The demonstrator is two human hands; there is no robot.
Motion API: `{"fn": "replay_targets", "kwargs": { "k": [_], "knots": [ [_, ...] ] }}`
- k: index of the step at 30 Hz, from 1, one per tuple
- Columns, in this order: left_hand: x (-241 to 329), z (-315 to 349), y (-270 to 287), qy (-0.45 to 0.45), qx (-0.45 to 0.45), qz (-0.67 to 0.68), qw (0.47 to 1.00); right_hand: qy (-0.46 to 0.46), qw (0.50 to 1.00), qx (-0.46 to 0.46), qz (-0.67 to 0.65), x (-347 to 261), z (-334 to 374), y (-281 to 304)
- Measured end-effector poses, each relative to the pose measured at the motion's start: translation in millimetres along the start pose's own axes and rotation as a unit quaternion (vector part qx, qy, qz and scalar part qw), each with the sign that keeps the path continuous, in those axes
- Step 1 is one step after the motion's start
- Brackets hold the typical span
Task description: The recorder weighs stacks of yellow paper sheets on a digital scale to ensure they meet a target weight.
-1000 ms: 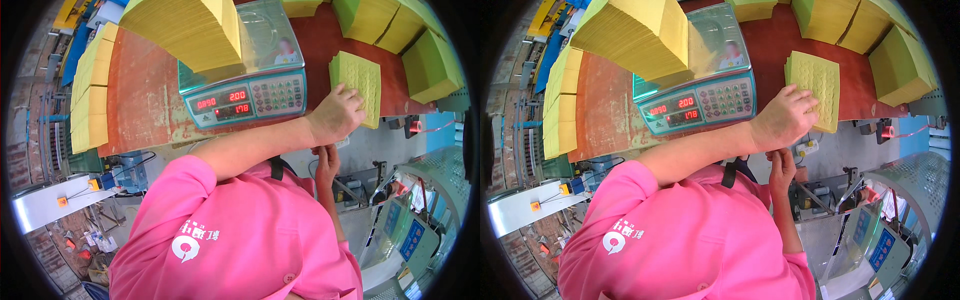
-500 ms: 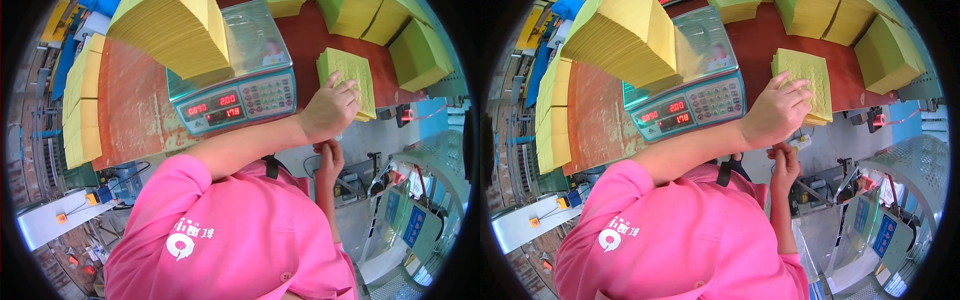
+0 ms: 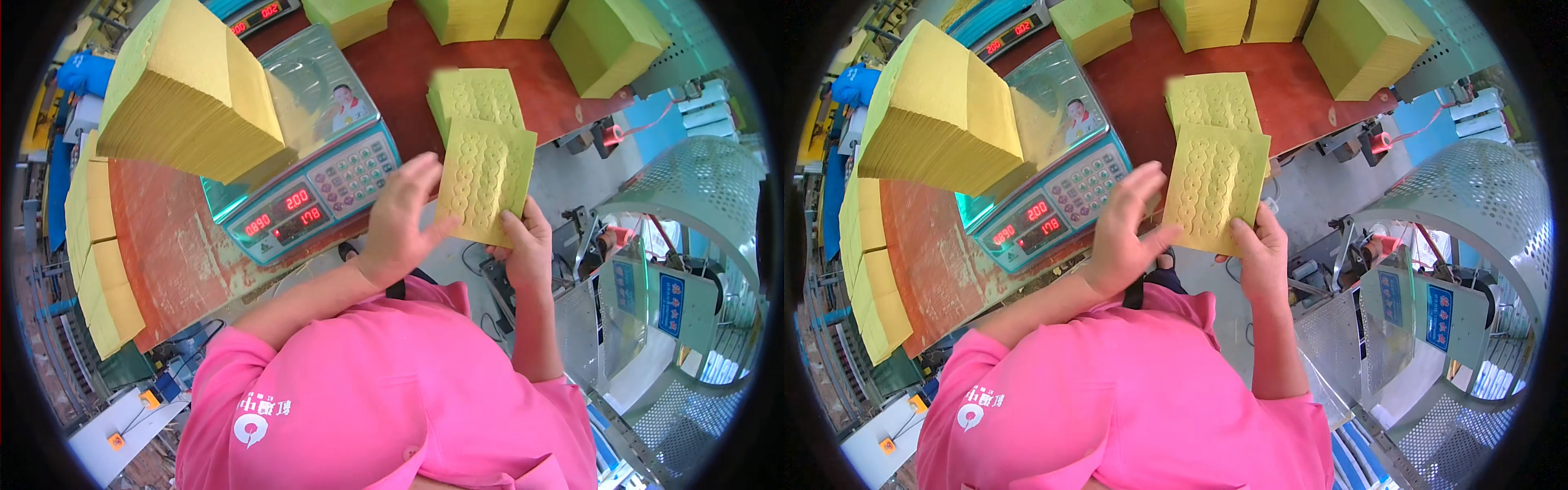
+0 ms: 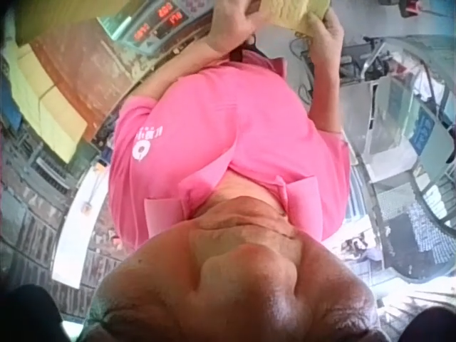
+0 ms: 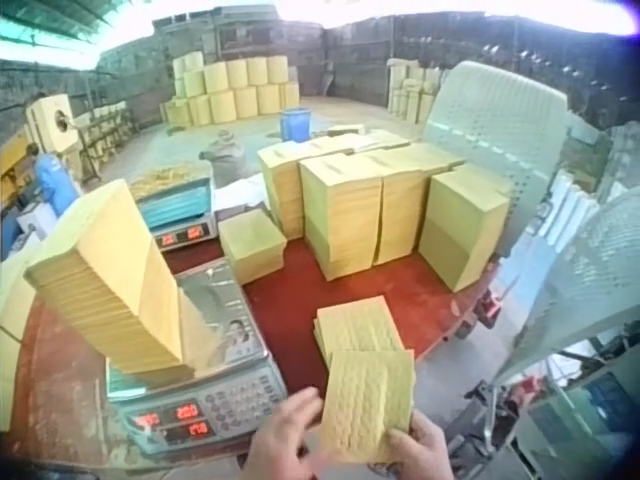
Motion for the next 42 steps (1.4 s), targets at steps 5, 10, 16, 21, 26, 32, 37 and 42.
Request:
{"fn": "replay_targets", "kwargs": {
  "k": [5,10,16,21,26,32,37,42],
  "knots": [
    [-58,15,-29,0.366,-0.130,0.484,0.784,0.030,0.999,-0.021,0.006,-17,15,-32],
    [-44,-3,49,0.338,-0.088,0.431,0.832,0.106,0.991,-0.073,0.026,-59,22,-84],
    [-11,-46,238,0.219,0.074,0.215,0.949,0.322,0.904,-0.220,0.176,-155,22,-217],
    [-42,-101,355,0.155,0.124,0.134,0.971,0.326,0.896,-0.291,0.083,-212,8,-350],
    [-126,-112,381,0.236,0.087,0.139,0.958,0.327,0.880,-0.326,0.112,-202,-24,-410],
    [-155,-98,365,0.289,0.049,0.130,0.947,0.358,0.865,-0.279,0.214,-188,-32,-417],
    [-157,-94,357,0.293,0.034,0.131,0.947,0.405,0.841,-0.247,0.260,-186,-41,-410],
    [-156,-93,353,0.286,0.039,0.135,0.948,0.444,0.822,-0.236,0.267,-182,-38,-407]
  ]
}}
Point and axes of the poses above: each hand's wrist, its own z-axis away from the middle knuckle, its own y-axis out of the back of the hand, x = y × z, the point moved 9 cm from there along -z, towards the middle knuckle, and after that the axes turned 7 degrees about -z, right-handed, at the moved point
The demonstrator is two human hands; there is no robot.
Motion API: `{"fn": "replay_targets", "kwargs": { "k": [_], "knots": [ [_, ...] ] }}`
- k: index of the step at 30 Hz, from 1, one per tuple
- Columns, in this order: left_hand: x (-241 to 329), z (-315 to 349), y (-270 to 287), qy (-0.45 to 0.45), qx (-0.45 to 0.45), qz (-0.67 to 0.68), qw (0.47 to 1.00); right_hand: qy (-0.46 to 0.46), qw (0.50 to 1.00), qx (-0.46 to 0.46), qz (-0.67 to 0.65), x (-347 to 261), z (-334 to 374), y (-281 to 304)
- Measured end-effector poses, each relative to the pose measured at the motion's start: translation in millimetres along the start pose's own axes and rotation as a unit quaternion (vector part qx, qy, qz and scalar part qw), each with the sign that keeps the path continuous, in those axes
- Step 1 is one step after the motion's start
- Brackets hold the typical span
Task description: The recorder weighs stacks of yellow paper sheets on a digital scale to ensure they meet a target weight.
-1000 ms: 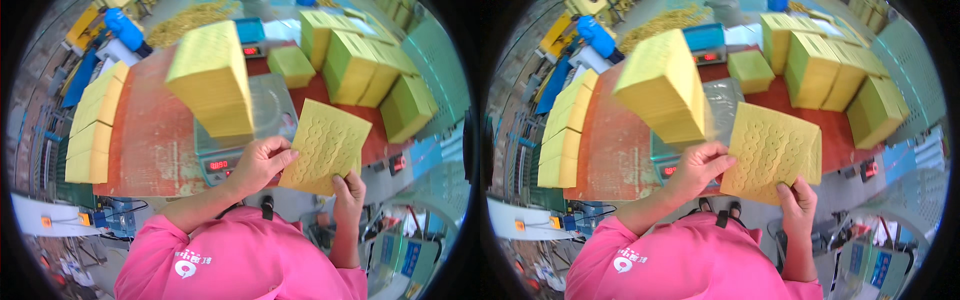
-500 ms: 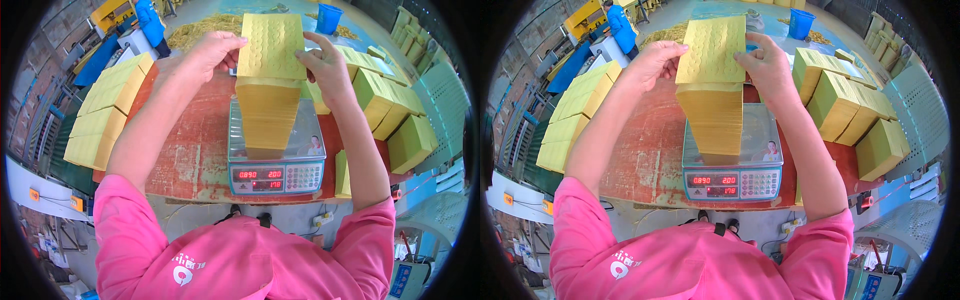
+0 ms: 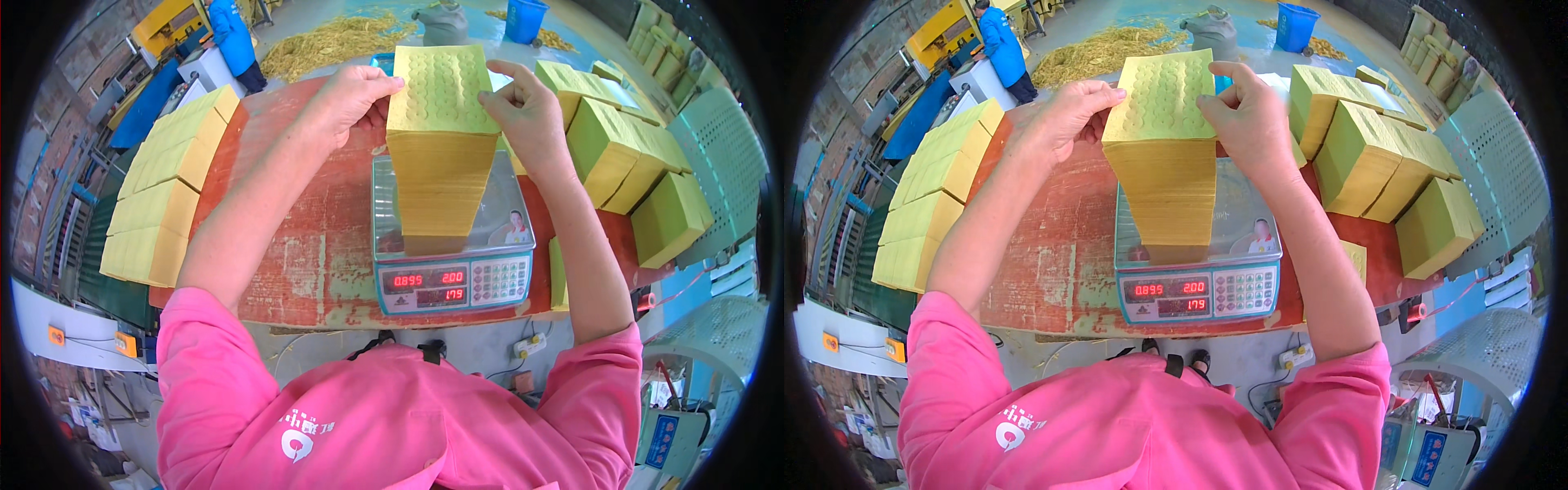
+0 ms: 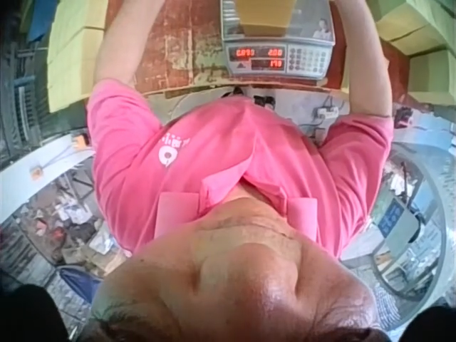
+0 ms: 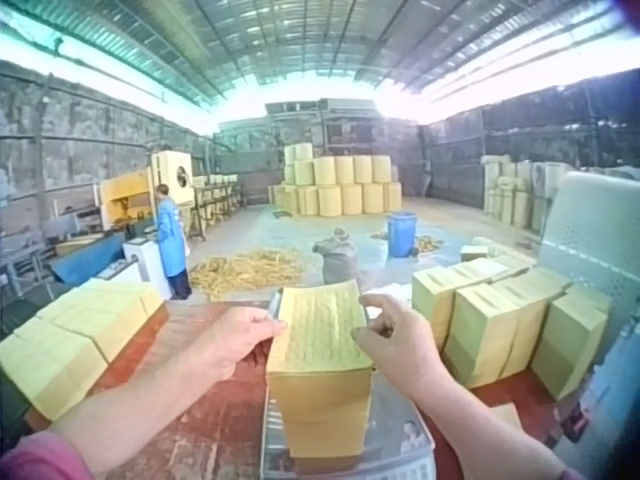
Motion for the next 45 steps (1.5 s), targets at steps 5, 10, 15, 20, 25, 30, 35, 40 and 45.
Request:
{"fn": "replay_targets", "kwargs": {
  "k": [5,10,15,20,25,30,35,40,45],
  "knots": [
    [-3,1,1,-0.007,0.016,-0.001,1.000,0.009,1.000,0.014,0.020,-3,3,-3],
    [3,10,-5,-0.034,0.058,-0.009,0.998,0.008,0.999,0.022,0.027,-6,9,-2],
    [-24,24,8,-0.053,0.134,-0.067,0.987,-0.022,0.997,0.075,-0.006,5,32,19],
    [-170,104,66,-0.036,0.286,-0.278,0.916,-0.034,0.983,0.154,-0.097,32,135,58],
    [-291,230,52,0.099,0.268,-0.413,0.865,-0.243,0.944,0.184,-0.126,125,283,67],
    [-305,264,36,0.114,0.231,-0.566,0.783,-0.311,0.919,0.205,-0.130,159,367,56],
    [-308,268,32,0.124,0.225,-0.559,0.789,-0.329,0.912,0.222,-0.101,175,375,59],
    [-307,277,32,0.121,0.236,-0.546,0.795,-0.343,0.907,0.213,-0.118,184,375,66],
    [-307,278,32,0.120,0.233,-0.552,0.792,-0.346,0.897,0.228,-0.151,192,377,65]
  ]
}}
Point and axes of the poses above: each hand's wrist, its own z-axis away from the middle knuckle, its own y-axis out of the back of the hand, x = y × z, the point moved 9 cm from there along -z, towards the middle knuckle, and after that the axes turned 7 degrees about -z, right-handed, at the moved point
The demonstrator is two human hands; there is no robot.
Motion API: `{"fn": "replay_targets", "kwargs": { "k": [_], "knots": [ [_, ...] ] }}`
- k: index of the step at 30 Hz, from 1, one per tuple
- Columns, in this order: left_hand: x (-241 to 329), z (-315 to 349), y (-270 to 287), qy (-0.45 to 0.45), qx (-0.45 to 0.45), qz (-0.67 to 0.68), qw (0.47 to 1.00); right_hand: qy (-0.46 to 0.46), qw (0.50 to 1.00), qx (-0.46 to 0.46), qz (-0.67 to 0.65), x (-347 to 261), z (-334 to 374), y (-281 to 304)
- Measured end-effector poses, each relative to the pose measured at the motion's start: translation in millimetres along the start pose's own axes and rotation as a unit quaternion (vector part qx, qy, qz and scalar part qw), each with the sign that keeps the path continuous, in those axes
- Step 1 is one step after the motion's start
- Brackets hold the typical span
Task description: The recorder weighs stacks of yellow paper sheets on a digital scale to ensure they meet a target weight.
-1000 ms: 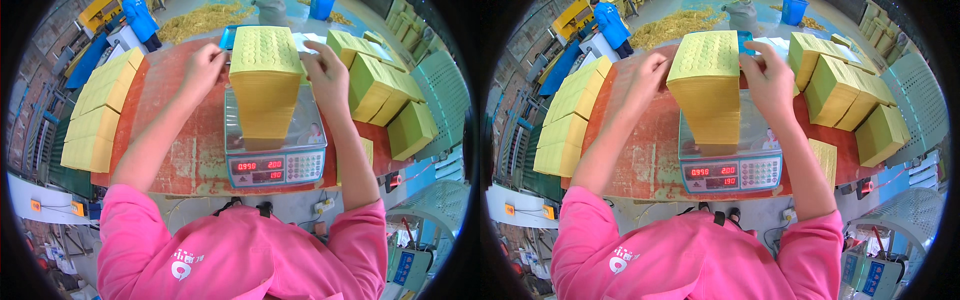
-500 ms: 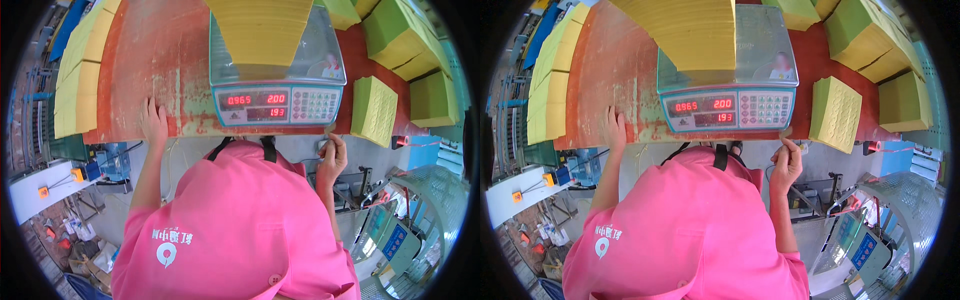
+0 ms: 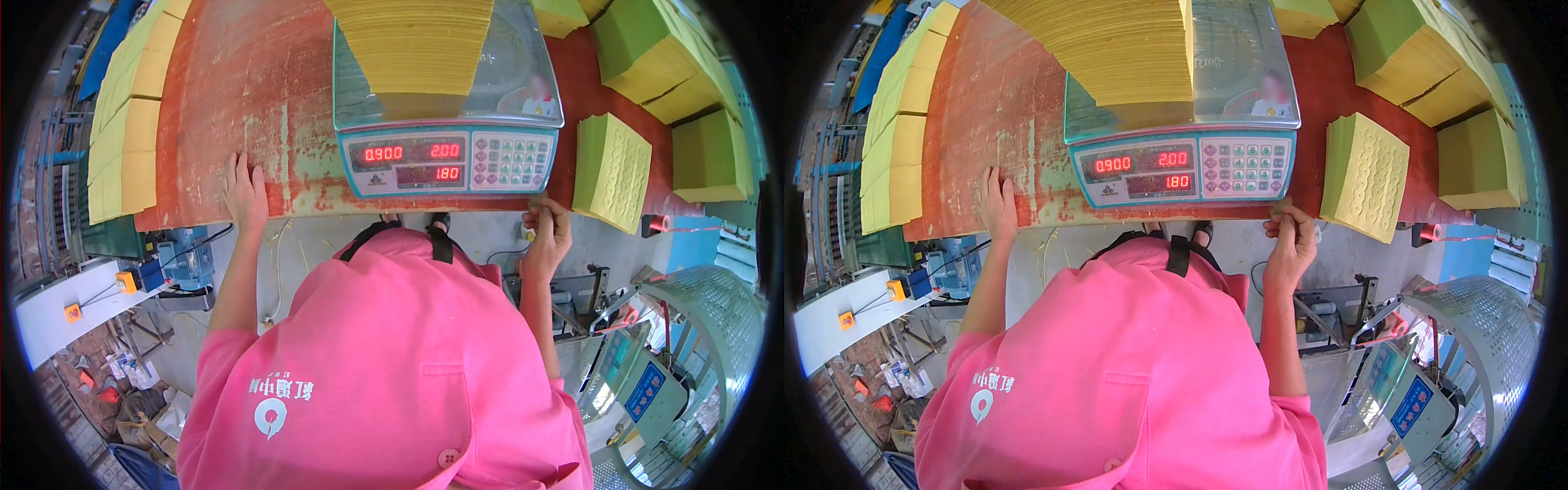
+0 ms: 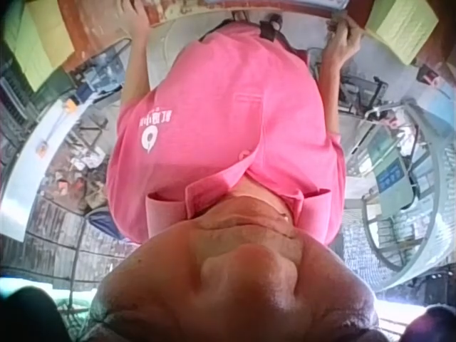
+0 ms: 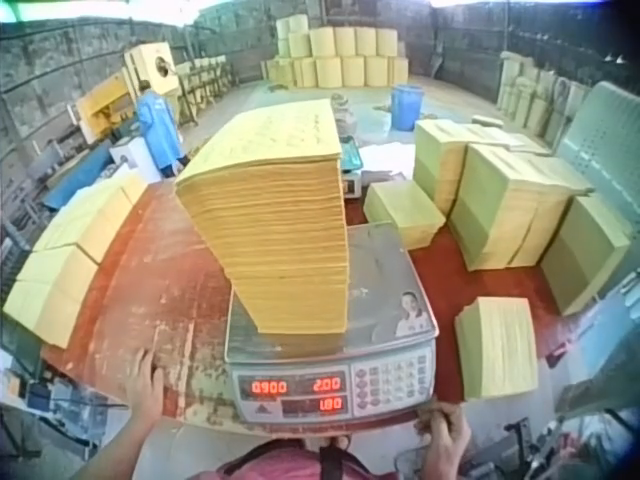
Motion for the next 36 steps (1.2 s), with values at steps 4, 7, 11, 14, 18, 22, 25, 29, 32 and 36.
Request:
{"fn": "replay_targets", "kwargs": {
  "k": [4,7,11,14,18,22,25,29,32,36],
  "knots": [
    [1,-6,-3,0.005,0.001,0.015,1.000,0.003,1.000,0.005,-0.009,-2,-4,-3],
    [-3,-13,-9,0.007,0.001,0.051,0.999,0.005,1.000,0.008,0.006,-7,-9,0],
    [-39,-20,-32,0.045,-0.038,0.113,0.992,0.056,0.998,-0.020,0.017,-57,3,-20],
    [-15,-53,-32,0.234,-0.126,0.562,0.783,0.104,0.992,-0.075,-0.005,-121,-9,-59],
    [110,-153,75,0.140,-0.152,0.680,0.704,0.138,0.977,-0.149,-0.072,-179,-70,-134],
    [240,-200,173,0.018,-0.313,0.723,0.615,0.214,0.959,-0.176,-0.064,-163,-161,-249],
    [268,-228,178,-0.025,-0.308,0.694,0.650,0.103,0.962,-0.248,-0.047,-127,-181,-309],
    [294,-207,174,0.015,-0.416,0.646,0.640,0.137,0.969,-0.199,-0.044,-119,-160,-269],
    [270,-194,178,-0.051,-0.440,0.578,0.685,0.133,0.969,-0.208,-0.016,-137,-100,-241],
    [256,-166,179,-0.059,-0.523,0.566,0.635,0.166,0.977,-0.126,-0.051,-136,-37,-195]
  ]
}}
Point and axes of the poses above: each hand's wrist, its own z-axis away from the middle knuckle, its own y-axis out of the back of the hand, x = y × z, the point moved 9 cm from there along -z, towards the middle knuckle, and after that the axes turned 7 degrees about -z, right-handed, at the moved point
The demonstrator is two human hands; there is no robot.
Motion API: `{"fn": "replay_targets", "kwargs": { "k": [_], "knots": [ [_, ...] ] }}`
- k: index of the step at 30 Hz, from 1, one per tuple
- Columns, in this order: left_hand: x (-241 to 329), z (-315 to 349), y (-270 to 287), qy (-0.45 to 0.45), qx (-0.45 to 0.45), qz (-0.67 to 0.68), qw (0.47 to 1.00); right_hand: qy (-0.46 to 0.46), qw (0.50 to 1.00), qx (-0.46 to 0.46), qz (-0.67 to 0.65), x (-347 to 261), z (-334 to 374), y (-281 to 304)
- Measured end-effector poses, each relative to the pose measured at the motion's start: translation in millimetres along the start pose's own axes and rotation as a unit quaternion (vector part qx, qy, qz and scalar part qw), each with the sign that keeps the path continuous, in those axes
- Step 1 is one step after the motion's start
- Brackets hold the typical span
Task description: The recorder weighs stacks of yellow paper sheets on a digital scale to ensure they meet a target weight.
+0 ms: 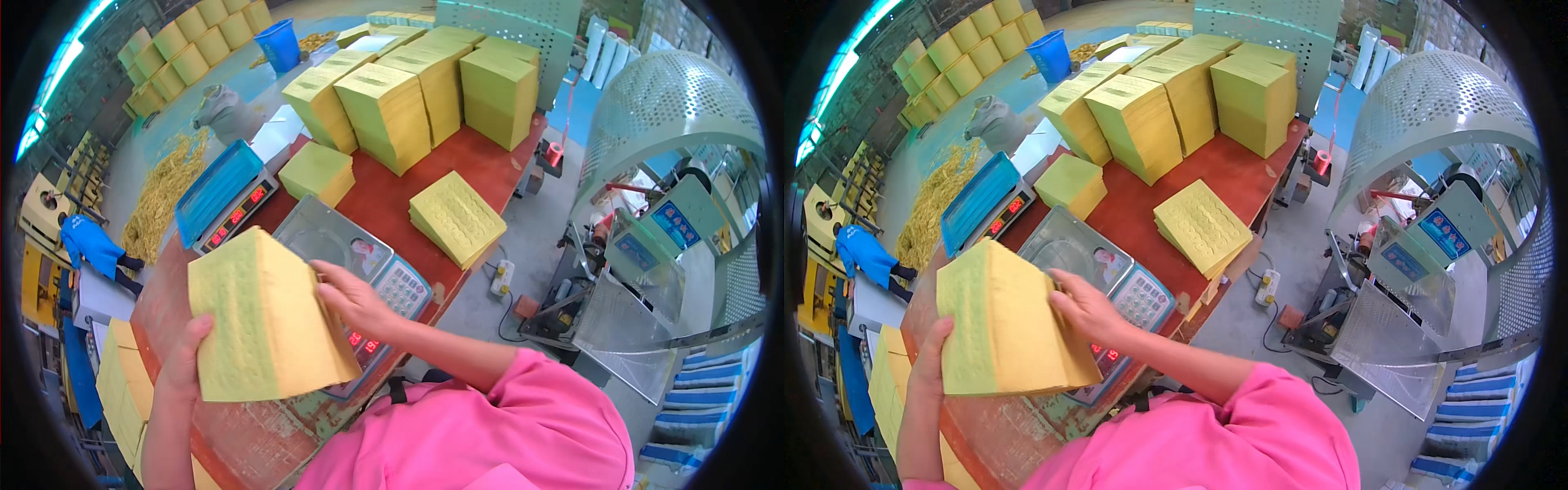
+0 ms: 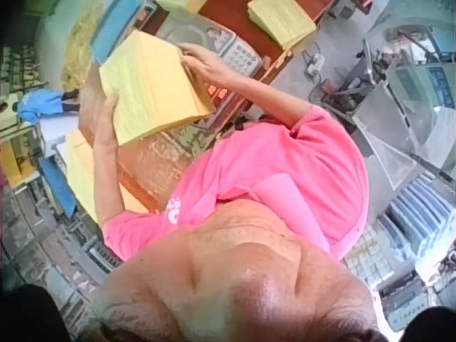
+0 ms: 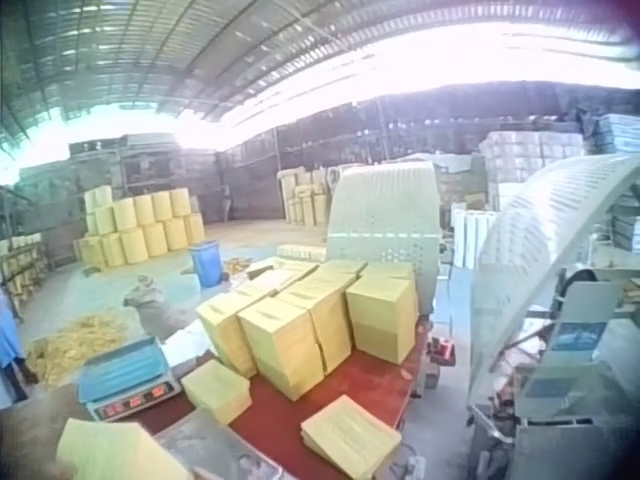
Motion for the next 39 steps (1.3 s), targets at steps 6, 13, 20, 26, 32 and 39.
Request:
{"fn": "replay_targets", "kwargs": {
  "k": [6,13,20,26,32,39],
  "knots": [
    [-2,-12,-8,0.067,-0.052,-0.032,0.996,-0.229,0.969,0.023,-0.092,75,105,35],
    [-7,-21,10,0.056,-0.051,0.039,0.996,-0.390,0.827,-0.031,-0.403,86,112,-36],
    [35,-38,-23,-0.112,0.088,-0.004,0.990,-0.281,0.913,-0.003,-0.295,12,64,43],
    [88,-98,-178,-0.192,-0.029,0.087,0.977,-0.185,0.950,0.079,-0.239,-44,-7,233],
    [115,-214,-333,-0.163,-0.242,0.061,0.955,-0.215,0.918,0.171,-0.284,-29,-52,373],
    [73,-312,-413,-0.022,-0.216,0.100,0.971,-0.262,0.884,0.149,-0.358,65,-83,461]
  ]
}}
Point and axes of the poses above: each hand's wrist, its own z-axis away from the middle knuckle, its own y-axis out of the back of the hand, x = y × z, the point moved 9 cm from there along -z, towards the middle knuckle, and after that the axes turned 7 degrees about -z, right-handed, at the moved point
